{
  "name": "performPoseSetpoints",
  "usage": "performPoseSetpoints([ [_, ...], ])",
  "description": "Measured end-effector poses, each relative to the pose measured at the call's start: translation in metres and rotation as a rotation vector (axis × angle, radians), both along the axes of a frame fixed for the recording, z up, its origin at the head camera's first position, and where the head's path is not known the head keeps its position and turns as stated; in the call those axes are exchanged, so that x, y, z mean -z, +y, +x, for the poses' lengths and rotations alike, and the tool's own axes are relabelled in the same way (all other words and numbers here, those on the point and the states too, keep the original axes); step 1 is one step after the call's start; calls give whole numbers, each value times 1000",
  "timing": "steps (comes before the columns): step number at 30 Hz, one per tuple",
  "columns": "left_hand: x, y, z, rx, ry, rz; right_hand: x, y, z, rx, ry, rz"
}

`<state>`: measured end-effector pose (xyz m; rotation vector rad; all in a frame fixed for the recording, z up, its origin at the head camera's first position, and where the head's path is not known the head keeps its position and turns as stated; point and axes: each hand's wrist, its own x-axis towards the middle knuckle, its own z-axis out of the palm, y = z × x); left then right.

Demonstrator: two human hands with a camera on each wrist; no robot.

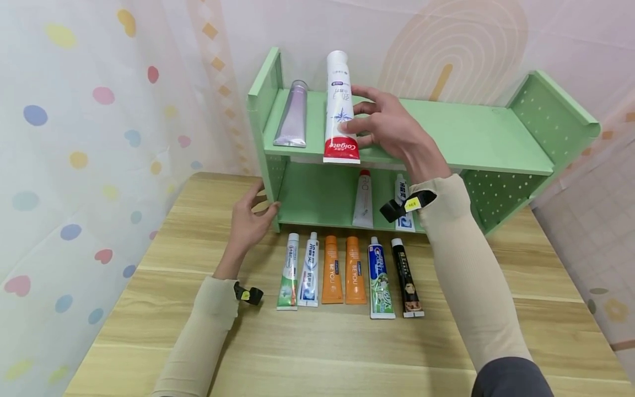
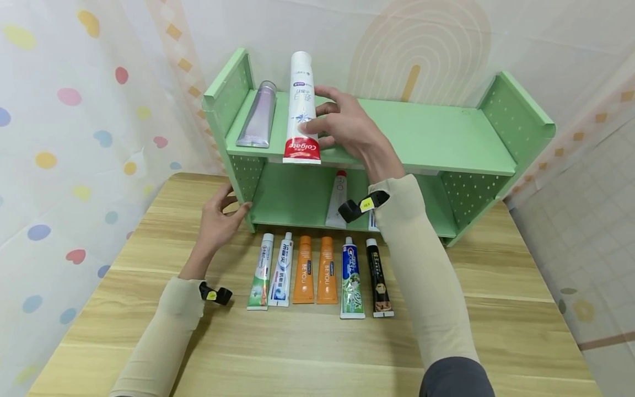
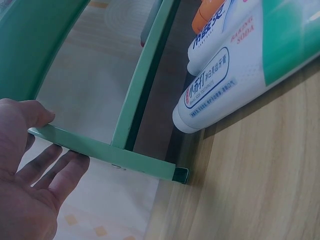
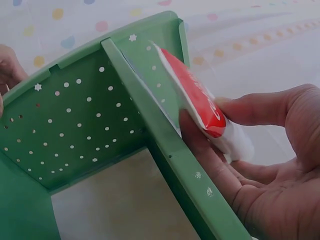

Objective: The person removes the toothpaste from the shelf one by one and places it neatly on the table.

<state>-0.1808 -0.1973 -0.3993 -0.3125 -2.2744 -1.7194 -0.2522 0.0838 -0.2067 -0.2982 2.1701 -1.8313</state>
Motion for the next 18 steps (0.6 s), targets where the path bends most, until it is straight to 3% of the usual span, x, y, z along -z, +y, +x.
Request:
performPoseSetpoints([
  [12, -3, -3, 3, -2, -11, -5, 9, 9, 20, 9, 63, -171],
  [18, -4, 1, 4, 1, -4, 5, 13, 18, 32, -21, 106, -184],
])
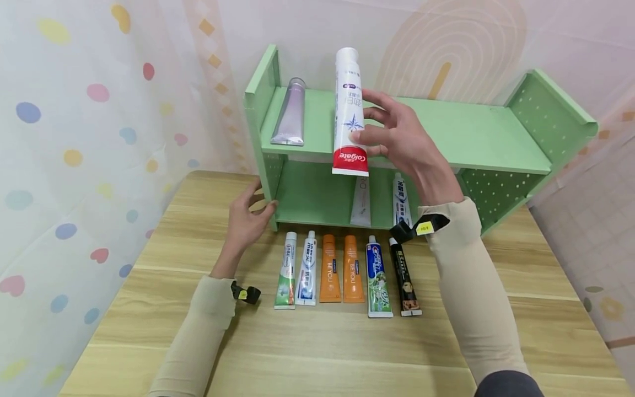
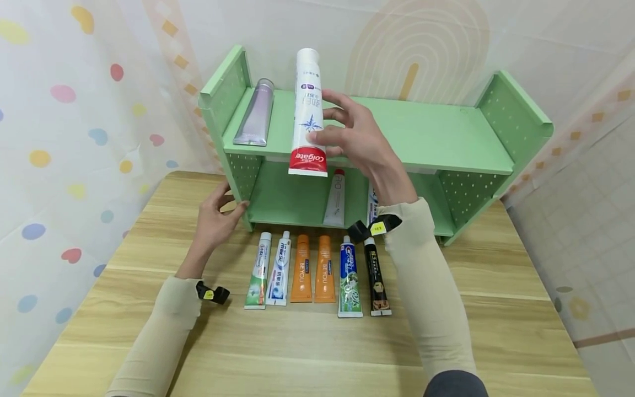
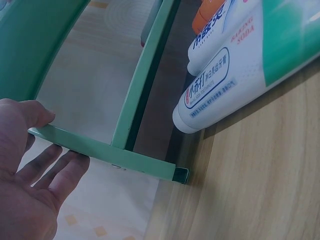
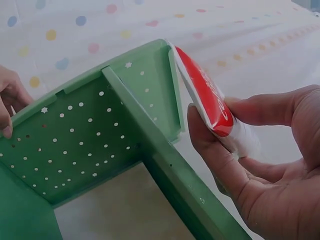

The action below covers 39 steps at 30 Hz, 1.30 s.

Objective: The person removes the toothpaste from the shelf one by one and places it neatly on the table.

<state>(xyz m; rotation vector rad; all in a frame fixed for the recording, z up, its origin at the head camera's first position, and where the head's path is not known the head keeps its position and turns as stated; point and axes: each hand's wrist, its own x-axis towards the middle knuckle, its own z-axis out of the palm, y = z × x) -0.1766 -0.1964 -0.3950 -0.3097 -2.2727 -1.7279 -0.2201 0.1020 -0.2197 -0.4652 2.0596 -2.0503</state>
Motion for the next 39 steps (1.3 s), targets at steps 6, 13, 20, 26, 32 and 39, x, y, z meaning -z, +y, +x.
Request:
performPoseSetpoints([
  [6, 5, 3, -7, 20, 14, -14, 10, 11, 13, 24, 56, -2],
  [13, 27, -5, -23, 14, 27, -2, 20, 18, 26, 59, 142, 39],
  [20, 30, -7, -22, 14, 44, 15, 26, 24, 40, 67, 209, 52],
  [26, 29, -8, -19, 1, 33, 10, 36, 30, 57, 90, 253, 47],
  [32, 13, -5, -10, -1, 16, 7, 44, 39, 69, 69, 289, -13],
  [39, 8, -5, -7, -5, 5, -5, 54, 48, 83, 64, 329, -62],
])
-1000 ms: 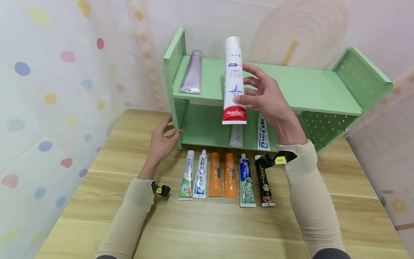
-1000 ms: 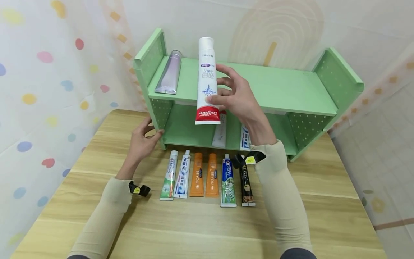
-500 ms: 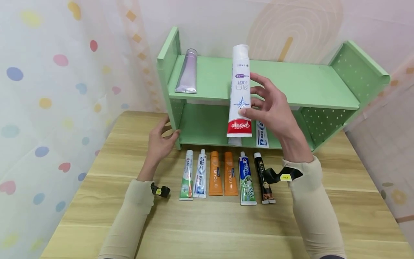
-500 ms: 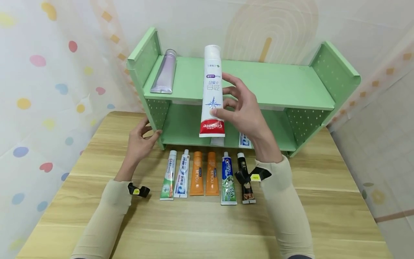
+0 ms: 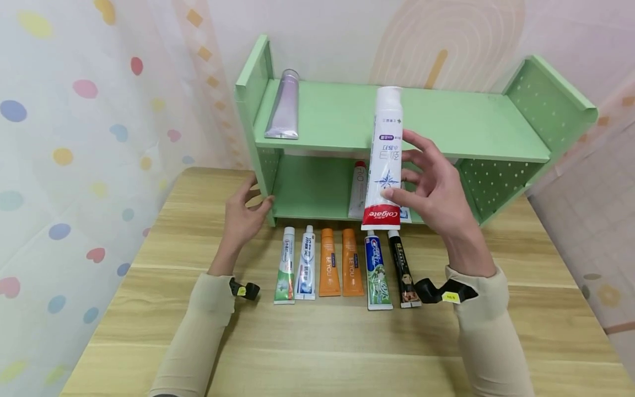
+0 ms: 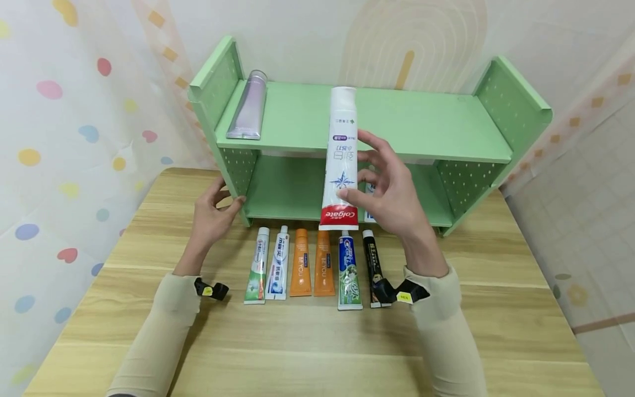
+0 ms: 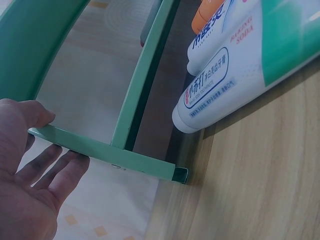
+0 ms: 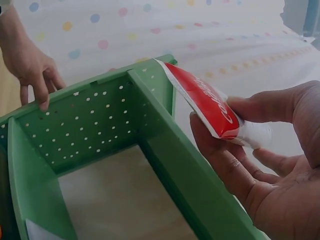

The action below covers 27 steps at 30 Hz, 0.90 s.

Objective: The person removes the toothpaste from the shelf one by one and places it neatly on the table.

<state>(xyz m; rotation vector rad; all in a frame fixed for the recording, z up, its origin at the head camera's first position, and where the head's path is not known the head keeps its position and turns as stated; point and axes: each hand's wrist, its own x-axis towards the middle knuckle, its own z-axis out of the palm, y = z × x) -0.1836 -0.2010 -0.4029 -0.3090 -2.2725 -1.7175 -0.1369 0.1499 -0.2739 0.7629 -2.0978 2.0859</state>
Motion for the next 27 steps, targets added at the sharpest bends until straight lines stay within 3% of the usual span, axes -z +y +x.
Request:
performPoseSetpoints([
  [6, 18, -7, -13, -2, 10, 5, 8, 9, 11, 29, 17, 32],
  [21, 19, -9, -13, -6, 16, 13, 26, 35, 29, 85, 38, 122],
  [27, 19, -8, -13, -6, 9, 4, 33, 44, 33, 66, 26, 126],
])
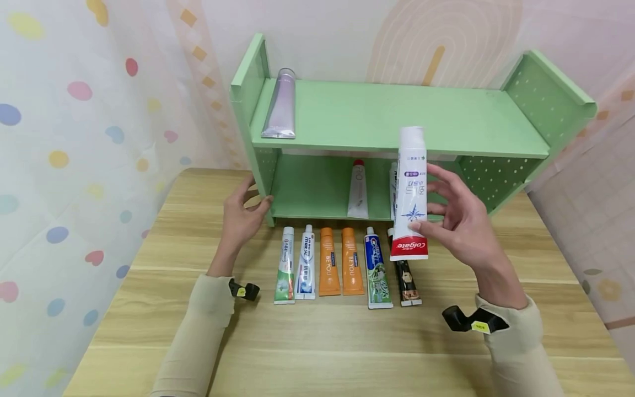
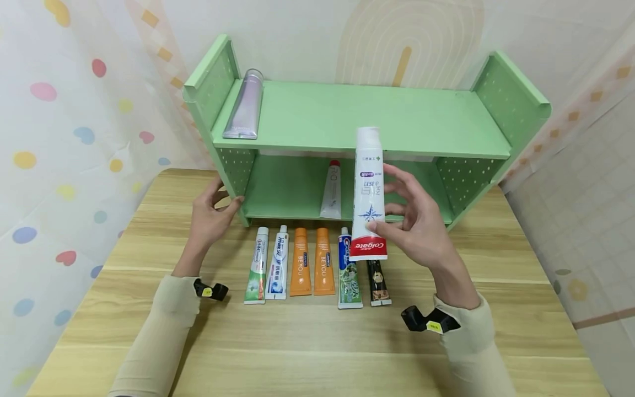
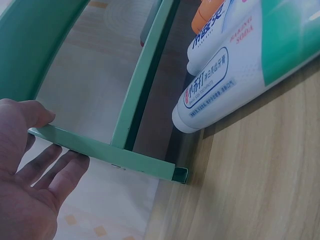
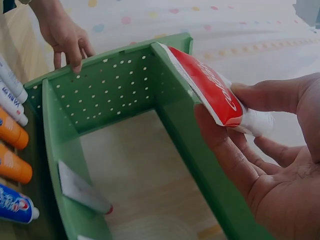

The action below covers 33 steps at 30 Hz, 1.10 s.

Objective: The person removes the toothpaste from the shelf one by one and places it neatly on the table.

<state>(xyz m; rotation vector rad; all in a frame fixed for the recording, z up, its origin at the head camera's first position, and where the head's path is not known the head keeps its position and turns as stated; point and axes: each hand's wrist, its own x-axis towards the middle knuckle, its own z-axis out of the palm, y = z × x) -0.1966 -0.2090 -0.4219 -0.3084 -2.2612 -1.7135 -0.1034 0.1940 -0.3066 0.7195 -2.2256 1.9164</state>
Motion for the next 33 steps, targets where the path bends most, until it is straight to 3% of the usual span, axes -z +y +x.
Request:
performPoseSetpoints([
  [5, -3, -1, 3, -11, -10, 13, 9, 5, -1, -57, -49, -16],
  [14, -27, 8, 21, 9, -15, 13, 28, 21, 6, -36, -66, 43],
  [33, -26, 11, 17, 18, -21, 8, 73, 56, 17, -2, -302, 178],
])
